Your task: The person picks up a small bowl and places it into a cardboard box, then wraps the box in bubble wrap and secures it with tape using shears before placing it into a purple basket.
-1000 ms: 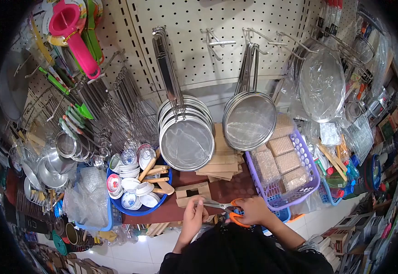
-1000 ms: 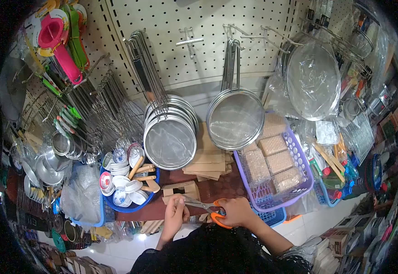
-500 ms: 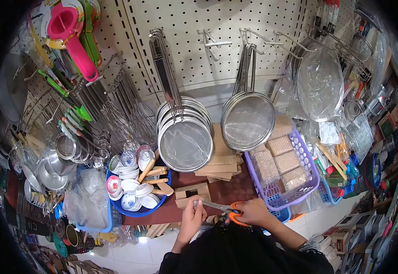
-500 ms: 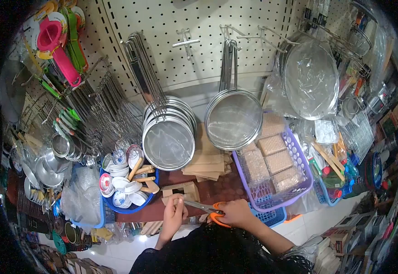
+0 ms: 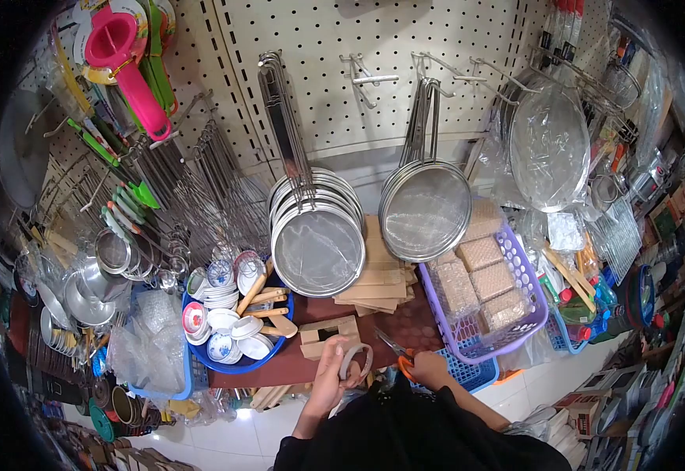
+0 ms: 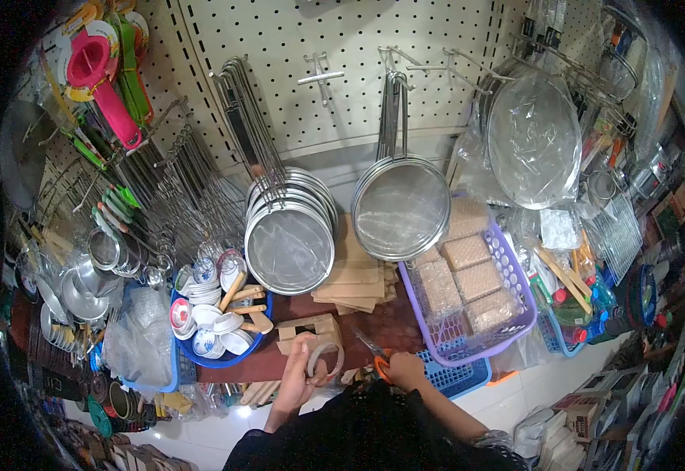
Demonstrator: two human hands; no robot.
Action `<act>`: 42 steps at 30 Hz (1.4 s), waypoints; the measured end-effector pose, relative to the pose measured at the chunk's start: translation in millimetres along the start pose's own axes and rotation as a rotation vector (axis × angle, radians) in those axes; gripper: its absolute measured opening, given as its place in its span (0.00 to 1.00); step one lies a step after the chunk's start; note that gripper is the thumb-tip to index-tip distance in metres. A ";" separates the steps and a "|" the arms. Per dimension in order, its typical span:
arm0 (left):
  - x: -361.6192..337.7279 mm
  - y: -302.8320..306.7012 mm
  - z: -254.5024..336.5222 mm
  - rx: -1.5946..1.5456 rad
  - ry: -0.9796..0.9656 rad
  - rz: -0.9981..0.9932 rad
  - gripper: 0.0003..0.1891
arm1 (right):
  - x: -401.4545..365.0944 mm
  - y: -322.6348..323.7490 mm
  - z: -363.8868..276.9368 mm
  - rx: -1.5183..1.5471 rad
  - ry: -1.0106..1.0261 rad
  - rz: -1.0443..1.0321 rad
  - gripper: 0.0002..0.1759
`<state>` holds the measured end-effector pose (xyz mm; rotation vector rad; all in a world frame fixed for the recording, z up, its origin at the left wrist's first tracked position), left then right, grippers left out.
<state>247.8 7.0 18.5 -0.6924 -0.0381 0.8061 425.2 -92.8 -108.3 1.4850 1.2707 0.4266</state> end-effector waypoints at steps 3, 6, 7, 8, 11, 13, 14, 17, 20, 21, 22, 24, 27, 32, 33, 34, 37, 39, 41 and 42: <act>7.5 -1.5 -9.7 0.061 0.019 -0.046 0.15 | 10.2 -17.4 15.4 0.031 -0.055 0.179 0.27; 27.5 -2.8 -29.8 0.235 0.029 -0.088 0.18 | 31.7 -41.3 33.6 0.015 0.016 0.201 0.22; 35.0 -4.1 -39.7 0.275 0.010 -0.098 0.18 | 31.6 -33.7 33.8 0.027 -0.002 0.246 0.22; 41.6 -10.6 -52.3 0.312 -0.011 -0.106 0.19 | 31.5 -27.9 31.7 0.038 -0.020 0.290 0.22; 68.3 -9.6 -99.3 0.524 -0.029 -0.177 0.25 | 30.5 -4.8 20.0 0.072 -0.106 0.122 0.24; 99.1 13.1 -147.4 0.914 -0.167 -0.176 0.30 | 47.8 -29.6 40.1 0.046 -0.140 0.227 0.21; 105.5 5.5 -152.6 0.947 -0.117 -0.205 0.32 | 44.9 -17.4 36.8 0.087 -0.130 0.268 0.19; 116.7 -18.4 -161.9 0.895 0.097 -0.278 0.36 | 48.4 -20.5 48.9 0.225 -0.112 0.320 0.18; 141.3 -12.4 -177.4 1.016 0.008 -0.233 0.39 | 59.9 -36.2 61.3 0.326 0.019 0.422 0.19; 149.4 -6.1 -186.9 1.019 -0.040 -0.221 0.40 | 53.0 -19.1 59.6 0.711 -0.022 0.399 0.20; 145.9 -15.8 -174.1 1.012 0.036 -0.225 0.39 | 50.8 -12.1 56.2 0.738 -0.027 0.376 0.21; 149.4 -21.9 -168.1 1.090 0.020 -0.222 0.40 | 46.2 -4.3 52.3 0.801 -0.025 0.368 0.22; 149.7 -25.6 -153.8 1.160 0.148 -0.167 0.39 | 42.0 0.9 49.7 0.689 -0.003 0.443 0.24; 146.0 -21.3 -136.5 1.191 0.070 -0.158 0.30 | 36.1 24.3 34.9 0.512 -0.018 0.408 0.24; 142.1 -22.8 -129.6 1.091 0.012 -0.197 0.28 | 39.4 19.4 35.4 0.575 0.014 0.372 0.22; 138.8 -23.8 -121.8 0.991 -0.045 -0.234 0.25 | 42.7 10.0 38.9 0.638 0.046 0.335 0.20; 102.8 -48.7 -57.4 0.722 -0.198 -0.263 0.22 | 41.1 -5.5 26.3 1.109 0.066 0.138 0.12; 88.8 -42.4 -33.8 0.696 -0.284 -0.236 0.22 | 27.8 25.4 -4.0 1.306 0.095 -0.014 0.11; 72.6 -37.5 -12.1 0.628 -0.381 -0.204 0.22 | 7.7 58.7 -33.9 1.485 0.007 -0.136 0.11; 64.3 -33.5 -6.3 0.552 -0.332 -0.157 0.24 | -0.4 78.6 -51.7 1.487 0.064 -0.189 0.11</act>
Point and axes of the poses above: each hand's wrist, its own x-axis towards the middle knuckle, its own y-axis out of the back of the hand, z = x × y, the point moved 8 cm from there along x, towards the middle knuckle, and after that the axes turned 1 degree about -y, right-handed, at the moved point
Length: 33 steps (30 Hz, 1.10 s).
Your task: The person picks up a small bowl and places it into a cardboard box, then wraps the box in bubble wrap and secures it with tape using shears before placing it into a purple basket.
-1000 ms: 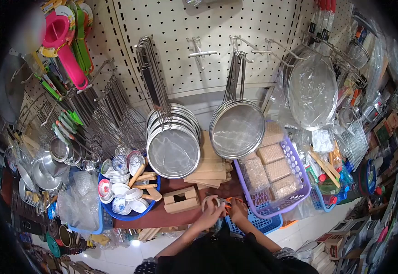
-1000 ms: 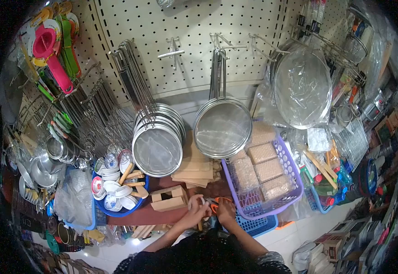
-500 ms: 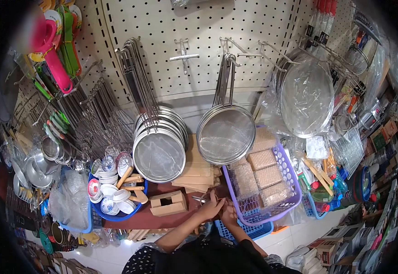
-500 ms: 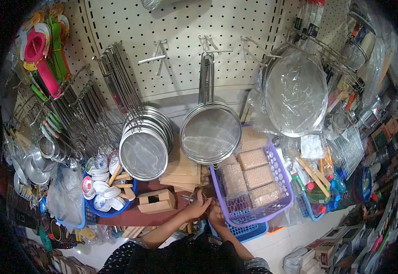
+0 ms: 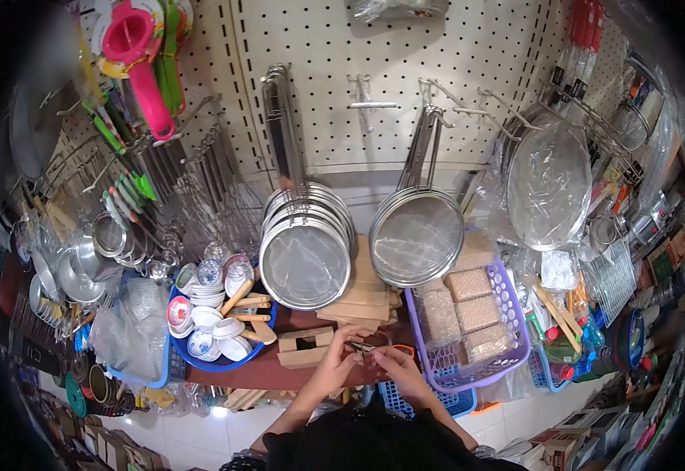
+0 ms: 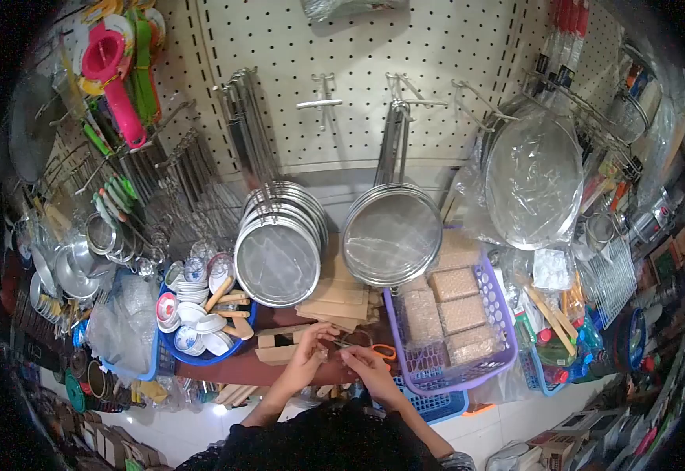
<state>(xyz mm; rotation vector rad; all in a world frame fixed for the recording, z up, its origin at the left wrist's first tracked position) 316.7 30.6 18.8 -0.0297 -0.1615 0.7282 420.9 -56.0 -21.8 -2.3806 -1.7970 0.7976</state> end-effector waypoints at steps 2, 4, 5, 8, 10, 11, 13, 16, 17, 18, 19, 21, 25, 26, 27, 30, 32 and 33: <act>-8.6 9.6 17.8 0.001 -0.080 0.034 0.28 | -9.9 -32.3 -35.5 -0.021 0.047 -0.119 0.13; -16.6 19.9 28.1 0.041 -0.148 0.061 0.33 | -15.3 -61.7 -59.8 -0.068 0.131 -0.217 0.15; -20.4 24.3 33.2 0.059 -0.142 0.072 0.33 | -15.3 -71.5 -60.3 -0.072 0.104 -0.251 0.15; -31.8 36.8 48.0 0.130 -0.151 0.098 0.34 | -15.9 -98.1 -62.5 -0.125 0.042 -0.349 0.15; -40.4 46.5 50.8 0.203 -0.185 0.102 0.35 | -13.7 -107.7 -57.1 -0.087 0.030 -0.361 0.14; -44.6 52.1 52.3 0.202 -0.191 0.129 0.34 | -11.9 -112.3 -54.9 -0.070 0.025 -0.367 0.14; -53.8 62.6 54.5 0.197 -0.205 0.184 0.33 | -9.4 -121.3 -53.1 -0.117 0.034 -0.403 0.13; -70.8 79.9 49.3 0.253 -0.160 0.264 0.25 | -5.8 -130.6 -55.4 -0.141 0.096 -0.352 0.08; -78.4 87.7 43.5 0.256 -0.141 0.311 0.22 | -5.3 -131.8 -55.5 -0.139 0.121 -0.317 0.07; -86.1 95.8 35.6 0.258 -0.120 0.358 0.18 | 2.0 -124.1 -48.7 -0.155 0.162 -0.270 0.06; -93.1 102.4 30.4 0.261 -0.098 0.404 0.15 | 6.4 -119.3 -48.0 -0.135 0.201 -0.226 0.07; -107.8 116.9 17.9 0.263 -0.018 0.546 0.08 | 18.6 -108.2 -44.7 -0.123 0.250 -0.137 0.07; -134.2 139.0 -17.7 0.268 0.080 0.694 0.20 | 55.8 -77.4 -10.1 -0.098 0.138 -0.022 0.11; -138.6 144.5 -32.1 0.269 0.066 0.722 0.20 | 68.8 -70.5 1.6 -0.106 0.106 -0.021 0.14; -141.7 148.8 -46.9 0.270 0.050 0.749 0.20 | 80.1 -65.1 10.0 -0.096 0.131 -0.018 0.14; -140.9 158.1 -85.2 0.242 -0.010 0.792 0.13 | 108.1 -53.5 31.3 -0.050 0.170 -0.023 0.14; -127.9 151.4 -79.4 0.392 -0.103 0.817 0.13 | 120.2 -52.0 42.3 0.003 0.135 -0.043 0.14; -123.3 148.8 -77.4 0.467 -0.145 0.827 0.17 | 119.2 -56.1 39.9 -0.010 0.140 -0.054 0.13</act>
Point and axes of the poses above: each hand's wrist, its own x-axis towards the middle knuckle, its own y-axis out of the back of the hand, z = x × y, the point moved 8 cm from there along x, towards the middle knuckle, and after that the axes turned 1 degree about -y, right-handed, at the moved point
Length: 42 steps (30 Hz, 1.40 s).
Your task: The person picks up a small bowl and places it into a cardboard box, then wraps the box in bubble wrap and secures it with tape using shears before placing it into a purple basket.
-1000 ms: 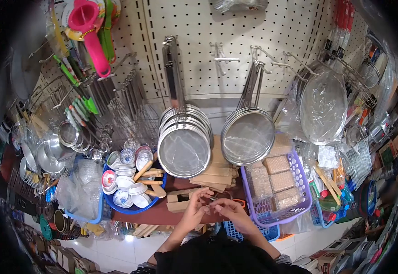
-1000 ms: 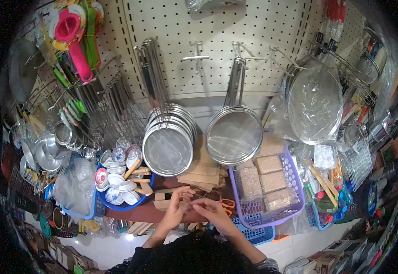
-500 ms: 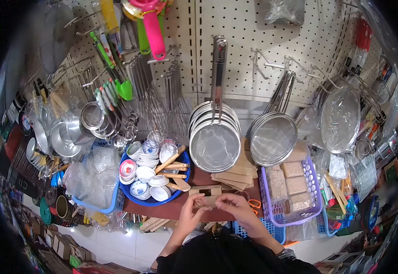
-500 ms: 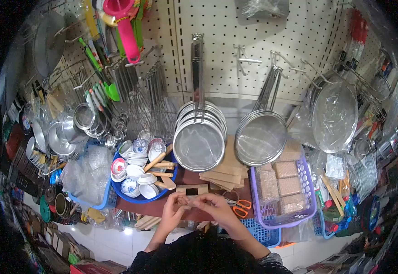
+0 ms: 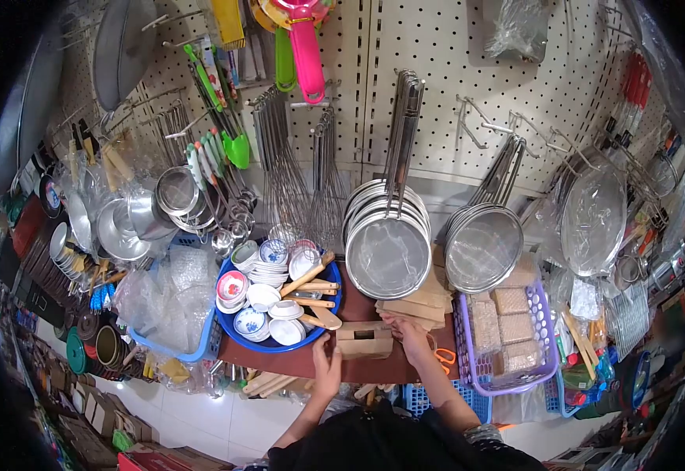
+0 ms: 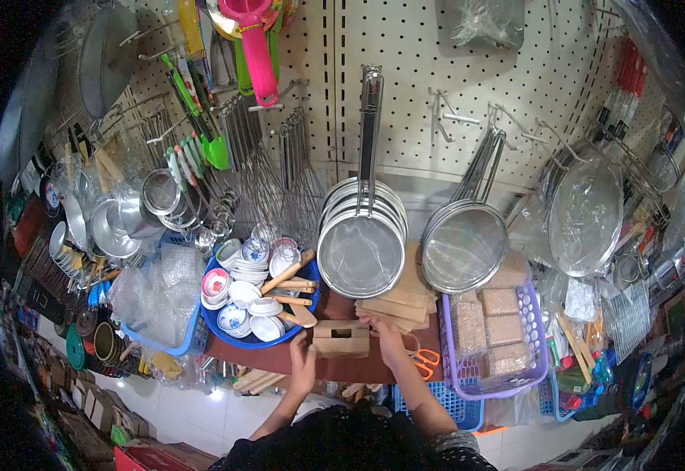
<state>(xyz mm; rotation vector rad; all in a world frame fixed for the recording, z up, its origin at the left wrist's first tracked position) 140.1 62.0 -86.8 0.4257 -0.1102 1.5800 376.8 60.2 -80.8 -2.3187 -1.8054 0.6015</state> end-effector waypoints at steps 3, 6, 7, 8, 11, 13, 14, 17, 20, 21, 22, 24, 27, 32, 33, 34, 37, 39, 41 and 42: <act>2.6 -20.4 5.4 -0.091 0.099 -0.189 0.30 | -8.3 -8.6 0.8 -0.005 0.015 -0.025 0.13; 0.8 -22.6 20.1 -0.056 0.132 -0.241 0.33 | -19.4 -8.1 2.1 0.033 0.020 -0.023 0.14; 0.0 -21.7 22.2 -0.052 0.097 -0.237 0.33 | -26.7 -8.6 -0.4 0.037 -0.001 -0.017 0.14; 0.2 -21.8 25.2 -0.048 0.059 -0.232 0.33 | -32.9 -9.7 -3.5 0.041 -0.021 -0.014 0.15; -6.2 -20.4 29.2 -0.075 0.125 -0.277 0.31 | -50.1 -12.2 -7.1 0.029 -0.101 -0.001 0.15; -10.5 -19.0 22.7 -0.029 0.076 -0.289 0.30 | -59.2 -12.5 -11.0 0.011 -0.150 0.027 0.14; -11.6 -19.0 18.2 -0.002 0.054 -0.288 0.30 | -61.2 -11.4 -11.1 0.001 -0.174 0.039 0.14; -10.9 -20.8 22.1 0.001 0.071 -0.288 0.29 | -56.2 -7.9 -7.3 -0.008 -0.136 -0.008 0.14; -9.3 -24.1 23.5 0.014 0.047 -0.294 0.28 | -47.6 -7.7 -6.8 -0.080 -0.093 -0.039 0.14; -9.5 -24.6 24.6 0.027 0.028 -0.298 0.28 | -44.5 -10.2 -6.6 -0.110 -0.074 -0.059 0.14; -10.2 -24.7 24.9 0.029 0.028 -0.296 0.27 | -41.2 -13.8 -6.5 -0.140 -0.056 -0.080 0.14; -11.7 -25.4 27.3 0.031 0.027 -0.292 0.27 | -36.5 -21.6 -3.8 -0.212 -0.043 -0.121 0.13; -11.8 -24.6 29.5 0.055 0.034 -0.306 0.27 | -28.1 -35.1 -3.8 -0.359 -0.009 -0.185 0.13; -9.1 -23.9 33.6 0.105 0.006 -0.321 0.26 | -20.0 -54.0 0.8 -0.455 0.049 -0.243 0.13; -8.8 -23.8 30.8 0.098 0.016 -0.324 0.25 | -19.6 -57.5 0.3 -0.422 0.038 -0.258 0.13; -9.3 -24.0 28.1 0.090 0.028 -0.329 0.25 | -18.3 -57.4 2.5 -0.414 0.028 -0.259 0.13; -8.7 -22.6 24.1 0.026 0.044 -0.340 0.24 | -11.3 -54.7 15.3 -0.409 0.029 -0.260 0.13; -8.4 -21.5 25.7 0.039 0.031 -0.348 0.24 | -9.6 -51.5 20.9 -0.439 0.076 -0.252 0.13; -8.7 -19.8 27.4 0.069 0.007 -0.324 0.23 | -9.3 -48.7 22.7 -0.439 0.096 -0.248 0.13; -9.5 -18.6 29.4 0.094 -0.010 -0.295 0.23 | -10.1 -48.2 22.9 -0.439 0.106 -0.246 0.13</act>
Point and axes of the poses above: each hand's wrist, its own x-axis towards the middle knuckle, its own y-axis out of the back of the hand, z = x × y, the point moved 8 cm from there along x, towards the middle knuckle, and after that the axes turned 1 degree about -y, right-handed, at the moved point
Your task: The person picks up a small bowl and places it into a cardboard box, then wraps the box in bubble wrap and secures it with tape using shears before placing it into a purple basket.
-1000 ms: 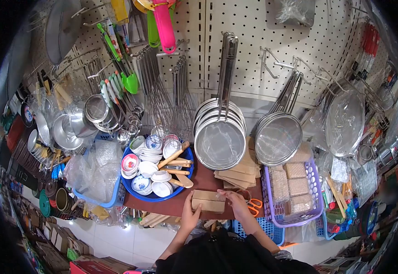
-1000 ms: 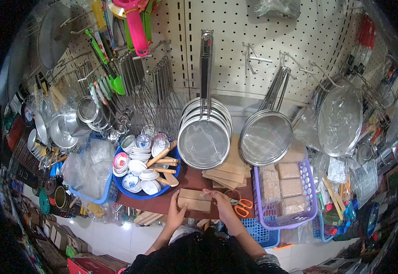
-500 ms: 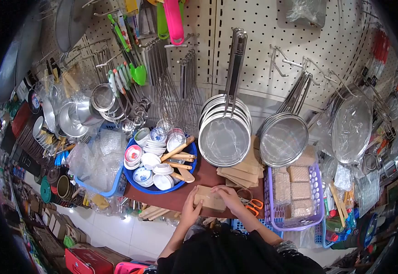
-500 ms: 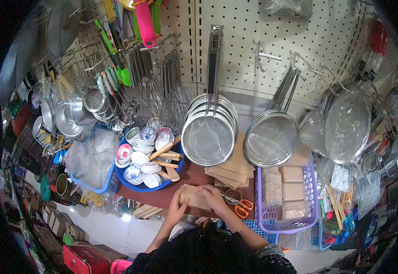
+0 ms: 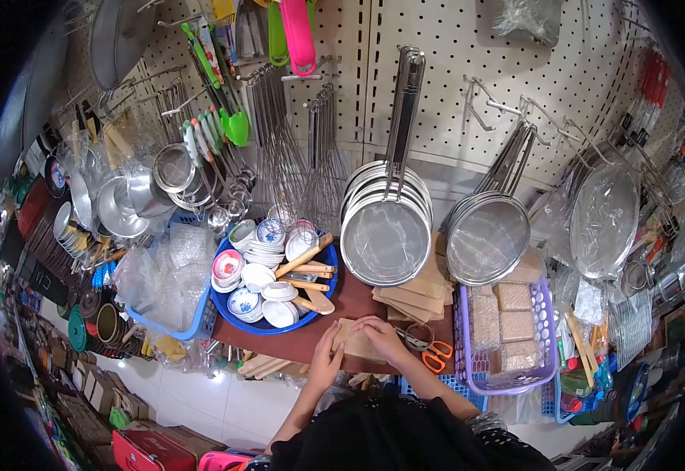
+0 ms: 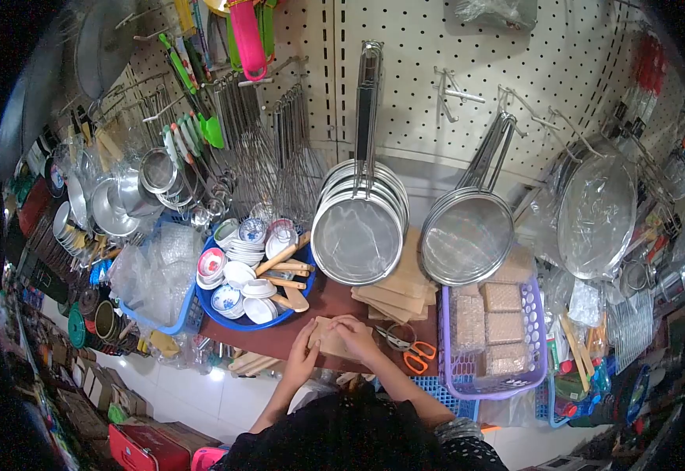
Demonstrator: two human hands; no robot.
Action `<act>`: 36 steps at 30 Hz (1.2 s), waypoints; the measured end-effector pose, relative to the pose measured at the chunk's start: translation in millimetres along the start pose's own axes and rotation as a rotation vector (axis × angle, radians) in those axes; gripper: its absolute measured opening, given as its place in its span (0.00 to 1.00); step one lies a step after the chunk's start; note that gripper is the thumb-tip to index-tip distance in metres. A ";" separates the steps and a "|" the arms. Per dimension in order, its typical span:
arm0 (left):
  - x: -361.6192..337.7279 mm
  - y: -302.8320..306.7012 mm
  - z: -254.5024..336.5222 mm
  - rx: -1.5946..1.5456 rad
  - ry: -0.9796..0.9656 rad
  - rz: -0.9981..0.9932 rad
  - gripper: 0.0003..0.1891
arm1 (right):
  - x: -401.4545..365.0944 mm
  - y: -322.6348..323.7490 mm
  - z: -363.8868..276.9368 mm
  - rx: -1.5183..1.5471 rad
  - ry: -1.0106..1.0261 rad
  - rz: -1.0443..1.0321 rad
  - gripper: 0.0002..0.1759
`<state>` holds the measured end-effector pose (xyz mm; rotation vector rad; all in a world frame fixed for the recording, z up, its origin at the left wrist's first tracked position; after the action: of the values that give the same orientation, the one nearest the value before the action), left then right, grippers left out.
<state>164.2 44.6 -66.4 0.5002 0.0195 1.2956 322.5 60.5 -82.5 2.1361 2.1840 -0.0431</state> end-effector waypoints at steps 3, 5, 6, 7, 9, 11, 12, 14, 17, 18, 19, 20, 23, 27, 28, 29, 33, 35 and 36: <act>-3.3 9.1 21.3 0.154 -0.076 0.059 0.22 | 1.9 0.2 3.5 0.025 0.013 0.016 0.11; -2.7 11.6 28.8 0.223 -0.116 0.064 0.22 | 2.2 -0.8 3.0 0.009 -0.034 0.034 0.10; -4.6 11.7 27.1 0.232 -0.120 0.053 0.22 | 1.8 -1.9 2.4 0.001 -0.059 0.043 0.10; -6.1 11.9 25.7 0.241 -0.124 0.041 0.22 | 2.7 -2.1 2.3 -0.024 -0.040 0.049 0.10; -7.6 12.6 22.5 0.235 -0.107 0.018 0.22 | 3.5 -3.4 2.8 -0.073 -0.007 0.060 0.09; -8.3 13.9 20.8 0.230 -0.077 -0.007 0.23 | 2.9 -4.5 1.8 -0.086 0.011 0.089 0.09; -8.1 15.2 21.9 0.227 -0.055 -0.021 0.23 | 2.6 -5.2 0.7 -0.093 0.021 0.103 0.09; -7.8 16.5 20.7 0.225 -0.033 -0.039 0.24 | 3.4 -7.7 4.1 -0.107 0.062 0.121 0.09; -8.7 16.4 16.4 0.234 -0.029 -0.068 0.25 | 7.4 -10.9 8.6 -0.156 0.087 0.129 0.08; -9.3 16.5 14.5 0.243 -0.024 -0.086 0.25 | 8.0 -11.8 9.8 -0.177 0.089 0.129 0.08; -8.8 16.5 13.2 0.253 -0.023 -0.104 0.25 | 8.0 -12.1 10.6 -0.183 0.097 0.137 0.08; -9.3 16.6 12.0 0.257 -0.023 -0.111 0.25 | 8.2 -12.1 10.6 -0.189 0.106 0.145 0.08; -9.8 17.0 9.6 0.265 -0.039 -0.124 0.25 | 12.9 -10.8 11.1 -0.220 0.140 0.140 0.08; -11.6 18.6 8.6 0.277 -0.044 -0.134 0.24 | 12.3 -12.6 12.1 -0.266 0.094 0.102 0.07; -11.2 19.0 7.6 0.284 -0.040 -0.140 0.24 | 12.6 -12.7 13.2 -0.271 0.094 0.110 0.07; -11.7 18.2 4.7 0.291 -0.043 -0.158 0.23 | 13.5 -12.9 14.7 -0.276 0.093 0.119 0.07; -11.6 15.4 1.5 0.278 -0.074 -0.215 0.21 | 17.3 -12.4 23.1 -0.375 0.153 0.153 0.07; -13.4 16.3 4.6 0.275 -0.085 -0.234 0.21 | 14.6 -14.0 19.3 -0.464 0.154 0.164 0.07; -13.3 16.4 5.6 0.283 -0.087 -0.242 0.21 | 14.7 -15.0 15.5 -0.508 0.158 0.170 0.07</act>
<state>147.0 33.4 -58.9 0.7715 0.1875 1.0375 307.9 73.6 -99.7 2.0590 1.8112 0.6380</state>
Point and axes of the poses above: each hand's wrist, its own x-axis towards the middle knuckle, its own y-axis out of the back of the hand, z = x × y, the point moved 8 cm from there along x, towards the middle knuckle, and after that the axes turned 1 degree about -y, right-handed, at the moved point
